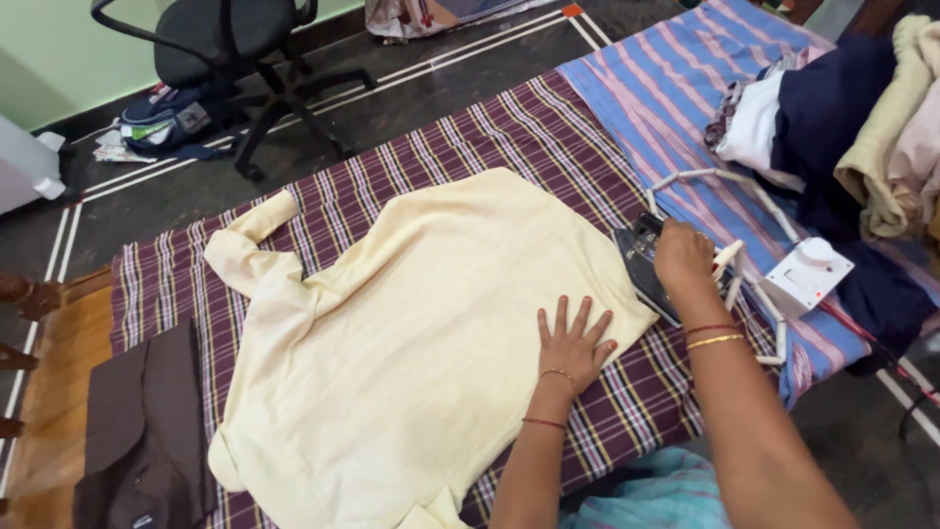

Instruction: The person irons a shirt using an iron, pressing the fabric on a flat surface, then folds the shirt by hand.

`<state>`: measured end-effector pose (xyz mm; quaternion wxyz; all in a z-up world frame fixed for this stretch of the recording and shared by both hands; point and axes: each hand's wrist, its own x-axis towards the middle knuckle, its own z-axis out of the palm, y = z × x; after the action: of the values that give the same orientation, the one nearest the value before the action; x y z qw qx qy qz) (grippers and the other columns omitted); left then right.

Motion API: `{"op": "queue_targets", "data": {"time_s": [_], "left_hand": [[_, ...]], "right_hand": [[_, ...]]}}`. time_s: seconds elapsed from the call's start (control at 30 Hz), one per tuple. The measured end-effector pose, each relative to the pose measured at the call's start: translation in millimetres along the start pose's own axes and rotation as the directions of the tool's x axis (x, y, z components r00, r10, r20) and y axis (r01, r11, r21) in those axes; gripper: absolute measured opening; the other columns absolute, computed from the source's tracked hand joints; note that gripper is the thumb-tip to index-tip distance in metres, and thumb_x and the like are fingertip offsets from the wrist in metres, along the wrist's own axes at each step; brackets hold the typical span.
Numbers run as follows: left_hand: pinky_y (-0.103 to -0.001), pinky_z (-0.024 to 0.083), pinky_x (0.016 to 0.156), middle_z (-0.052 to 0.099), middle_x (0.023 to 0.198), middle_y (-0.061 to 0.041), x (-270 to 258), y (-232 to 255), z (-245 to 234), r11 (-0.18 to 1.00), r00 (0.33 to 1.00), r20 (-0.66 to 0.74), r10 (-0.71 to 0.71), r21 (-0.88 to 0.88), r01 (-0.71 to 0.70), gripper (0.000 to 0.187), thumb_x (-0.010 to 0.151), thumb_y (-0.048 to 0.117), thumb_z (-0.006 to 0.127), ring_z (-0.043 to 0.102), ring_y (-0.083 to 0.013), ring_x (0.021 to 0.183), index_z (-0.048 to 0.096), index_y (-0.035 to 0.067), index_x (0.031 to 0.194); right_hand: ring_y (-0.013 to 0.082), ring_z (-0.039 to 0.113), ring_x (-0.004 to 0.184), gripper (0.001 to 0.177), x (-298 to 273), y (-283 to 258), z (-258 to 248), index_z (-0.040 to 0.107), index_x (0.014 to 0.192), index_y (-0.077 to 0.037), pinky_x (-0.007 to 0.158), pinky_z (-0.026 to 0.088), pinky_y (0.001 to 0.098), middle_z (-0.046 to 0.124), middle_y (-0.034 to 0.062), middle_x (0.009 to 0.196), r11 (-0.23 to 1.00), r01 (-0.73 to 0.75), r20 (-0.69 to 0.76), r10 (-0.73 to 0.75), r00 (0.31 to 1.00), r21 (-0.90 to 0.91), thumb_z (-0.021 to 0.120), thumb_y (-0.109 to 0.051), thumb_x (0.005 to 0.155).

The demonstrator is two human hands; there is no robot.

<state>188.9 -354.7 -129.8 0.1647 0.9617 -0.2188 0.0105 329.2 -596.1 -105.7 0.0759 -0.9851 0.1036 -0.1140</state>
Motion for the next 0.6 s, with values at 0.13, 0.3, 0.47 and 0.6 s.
{"op": "queue_targets", "data": {"time_s": [0.13,0.3,0.47,0.6], "left_hand": [[-0.070,-0.002,0.120,0.024,0.169,-0.003,2,3,-7,1.000,1.000,0.000,0.005,0.006,-0.005,0.057,0.102,0.058,0.035,0.007,-0.0383,0.158,0.041,0.037,0.155],[-0.070,-0.004,0.119,0.022,0.169,0.000,5,6,-11,1.000,0.999,0.034,-0.029,0.001,0.029,0.060,0.101,0.058,0.034,0.004,-0.0395,0.157,0.037,0.036,0.156],[-0.070,-0.005,0.117,0.018,0.169,-0.001,30,18,3,1.000,0.998,0.057,-0.015,-0.007,0.015,0.064,0.100,0.056,0.032,-0.001,-0.0434,0.154,0.032,0.028,0.159],[-0.061,0.008,0.126,0.038,0.167,-0.001,36,8,26,0.970,0.971,-0.107,0.212,-0.101,-0.222,0.058,0.105,0.049,0.037,0.020,-0.0355,0.157,0.045,0.021,0.156]], "right_hand": [[0.0438,0.069,0.104,0.027,3,13,-5,0.069,0.114,-0.001,0.092,0.050,0.0553,0.071,0.0249,0.110,0.997,-0.080,-0.002,0.080,0.997,0.006,0.064,-0.020,0.096],[0.0446,0.067,0.103,0.026,3,49,-10,0.068,0.115,0.000,0.091,0.048,0.0567,0.069,0.0247,0.109,0.994,-0.105,-0.118,0.101,0.988,-0.021,0.061,-0.015,0.096],[0.0383,0.068,0.108,0.023,-1,42,-25,0.069,0.112,-0.002,0.098,0.049,0.0523,0.070,0.0187,0.113,0.978,-0.016,-0.397,-0.071,0.915,-0.210,0.062,-0.010,0.091],[0.0336,0.072,0.088,0.028,4,-26,-11,0.064,0.118,0.002,0.071,0.057,0.0459,0.067,0.0188,0.106,0.815,0.136,-0.181,-0.039,0.983,0.563,0.054,0.000,0.092]]}}
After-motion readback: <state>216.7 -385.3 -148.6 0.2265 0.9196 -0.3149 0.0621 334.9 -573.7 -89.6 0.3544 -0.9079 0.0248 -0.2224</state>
